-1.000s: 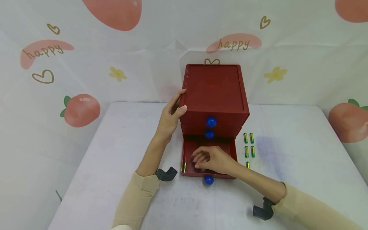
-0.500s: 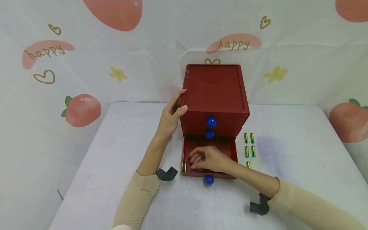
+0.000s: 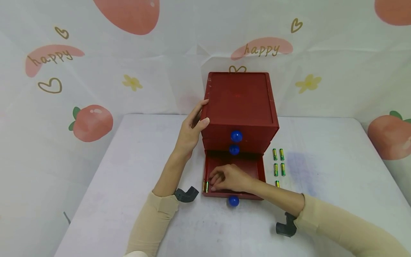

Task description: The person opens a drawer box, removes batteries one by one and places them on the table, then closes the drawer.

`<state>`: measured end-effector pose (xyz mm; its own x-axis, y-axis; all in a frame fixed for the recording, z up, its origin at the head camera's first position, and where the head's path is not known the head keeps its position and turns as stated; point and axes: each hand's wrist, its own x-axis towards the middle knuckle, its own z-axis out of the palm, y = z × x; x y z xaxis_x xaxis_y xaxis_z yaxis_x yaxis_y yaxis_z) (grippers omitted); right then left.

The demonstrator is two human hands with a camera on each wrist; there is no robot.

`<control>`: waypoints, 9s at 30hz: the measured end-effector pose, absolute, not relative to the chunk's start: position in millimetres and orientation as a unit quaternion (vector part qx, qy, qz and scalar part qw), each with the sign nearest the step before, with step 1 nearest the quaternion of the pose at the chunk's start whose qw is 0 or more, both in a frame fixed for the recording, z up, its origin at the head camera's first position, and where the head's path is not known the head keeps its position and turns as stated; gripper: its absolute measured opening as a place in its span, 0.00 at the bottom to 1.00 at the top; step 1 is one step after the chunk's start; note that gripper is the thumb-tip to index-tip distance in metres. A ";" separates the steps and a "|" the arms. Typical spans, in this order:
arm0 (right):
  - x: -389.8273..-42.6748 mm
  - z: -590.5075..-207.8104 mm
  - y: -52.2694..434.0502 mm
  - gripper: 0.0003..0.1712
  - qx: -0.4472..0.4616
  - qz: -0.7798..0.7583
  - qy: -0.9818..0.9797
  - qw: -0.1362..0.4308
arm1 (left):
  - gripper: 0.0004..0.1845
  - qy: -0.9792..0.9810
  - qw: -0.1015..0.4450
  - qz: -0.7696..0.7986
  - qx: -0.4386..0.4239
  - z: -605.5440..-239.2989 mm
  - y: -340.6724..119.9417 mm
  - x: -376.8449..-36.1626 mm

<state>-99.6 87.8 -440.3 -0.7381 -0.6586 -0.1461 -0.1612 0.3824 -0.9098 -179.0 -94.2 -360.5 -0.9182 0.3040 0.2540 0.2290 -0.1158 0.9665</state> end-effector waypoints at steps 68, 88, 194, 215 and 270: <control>-106.7 -445.7 61.7 0.23 -0.309 -0.339 0.883 0.103 | 0.29 0.671 0.019 0.717 0.188 -358.8 -90.7 -177.2; -109.4 -443.7 68.8 0.20 -0.309 -0.370 0.864 0.144 | 0.29 0.658 0.020 0.728 0.190 -359.3 -90.6 -176.3; -40.6 -430.7 267.6 0.23 -0.176 -0.530 0.825 0.093 | 0.29 0.660 0.013 0.725 0.196 -360.3 -89.1 -177.1; -30.7 -460.3 290.7 0.22 -0.158 -0.531 0.829 0.074 | 0.28 0.655 0.018 0.732 0.186 -360.7 -89.2 -175.4; -26.3 -467.0 290.0 0.11 -0.107 -0.556 0.818 0.100 | 0.28 0.657 0.019 0.730 0.185 -358.7 -87.9 -175.3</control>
